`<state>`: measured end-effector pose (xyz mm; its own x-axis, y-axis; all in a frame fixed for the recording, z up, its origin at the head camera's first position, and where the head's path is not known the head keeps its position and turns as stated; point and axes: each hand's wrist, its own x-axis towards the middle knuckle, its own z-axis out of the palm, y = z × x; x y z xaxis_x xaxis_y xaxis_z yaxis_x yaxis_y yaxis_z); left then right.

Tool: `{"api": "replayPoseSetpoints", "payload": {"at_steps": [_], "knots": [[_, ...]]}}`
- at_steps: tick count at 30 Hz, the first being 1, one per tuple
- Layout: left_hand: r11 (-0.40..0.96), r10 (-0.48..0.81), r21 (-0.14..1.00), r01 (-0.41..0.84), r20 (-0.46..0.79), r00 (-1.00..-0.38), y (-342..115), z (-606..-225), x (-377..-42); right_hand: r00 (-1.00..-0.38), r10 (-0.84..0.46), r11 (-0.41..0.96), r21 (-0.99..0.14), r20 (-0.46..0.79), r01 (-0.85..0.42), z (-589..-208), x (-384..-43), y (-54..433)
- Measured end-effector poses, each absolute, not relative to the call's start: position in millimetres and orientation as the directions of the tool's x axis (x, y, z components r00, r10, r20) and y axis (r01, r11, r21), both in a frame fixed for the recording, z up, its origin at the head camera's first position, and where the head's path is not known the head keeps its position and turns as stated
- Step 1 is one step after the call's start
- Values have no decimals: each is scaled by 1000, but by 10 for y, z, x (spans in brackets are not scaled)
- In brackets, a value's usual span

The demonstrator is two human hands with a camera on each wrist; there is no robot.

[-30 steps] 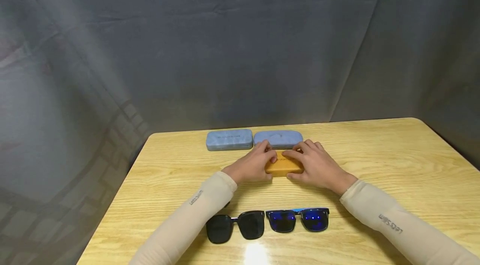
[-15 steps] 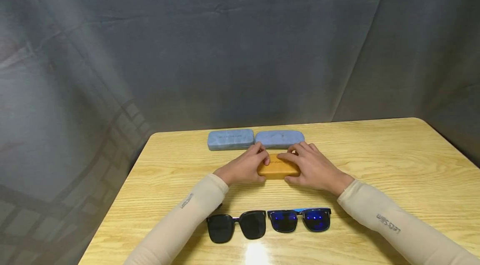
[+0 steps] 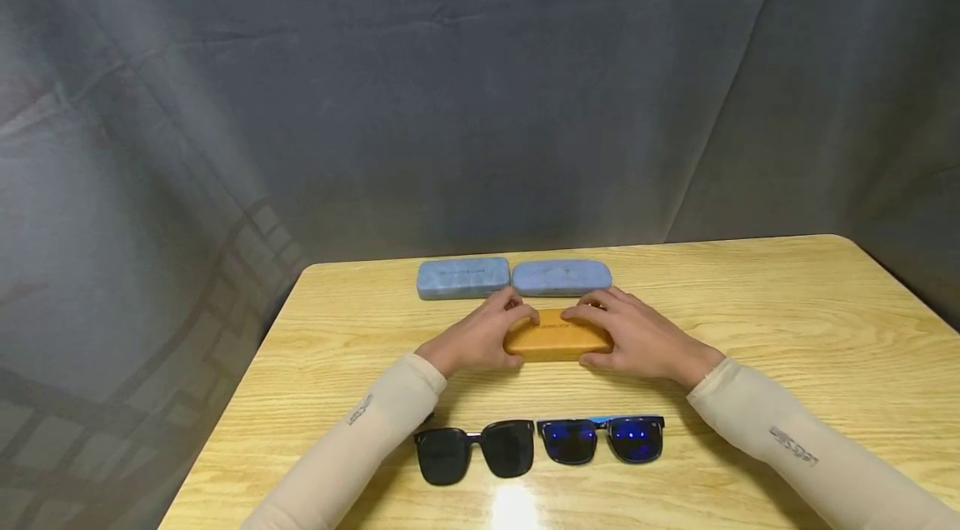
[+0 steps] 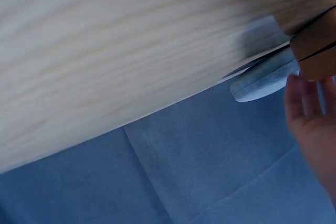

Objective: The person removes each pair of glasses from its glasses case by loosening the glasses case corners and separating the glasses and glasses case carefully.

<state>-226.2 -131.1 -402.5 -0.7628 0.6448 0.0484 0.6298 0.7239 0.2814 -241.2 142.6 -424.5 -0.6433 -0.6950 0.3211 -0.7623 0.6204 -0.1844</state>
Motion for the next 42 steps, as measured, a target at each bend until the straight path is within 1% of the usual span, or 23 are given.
{"api": "replayPoseSetpoints", "payload": {"at_steps": [7,15,27,32,39,42], "knots": [[743,644,231,628,11,-765,-1302,-4007,-2219,-616,-717,594,-175,327,-785,-4241,-2404,1447],[754,637,225,617,-23,-770,-1302,-4025,-2126,-594,-735,571,-174,326,-802,-4255,-2345,1433],[759,635,202,619,-15,-773,-1376,-4032,-1973,-588,-754,560,-183,291,-808,-4260,-2228,1415],[753,642,190,629,-3,-767,-1371,-4048,-1970,-580,-754,553,-178,308,-814,-4262,-2211,1425],[758,632,213,616,-11,-775,-1358,-4047,-1984,-588,-755,563,-171,290,-808,-4235,-2212,1451],[756,636,208,620,-11,-772,-1349,-4046,-1995,-579,-761,560,-153,292,-814,-4225,-2215,1465]]}}
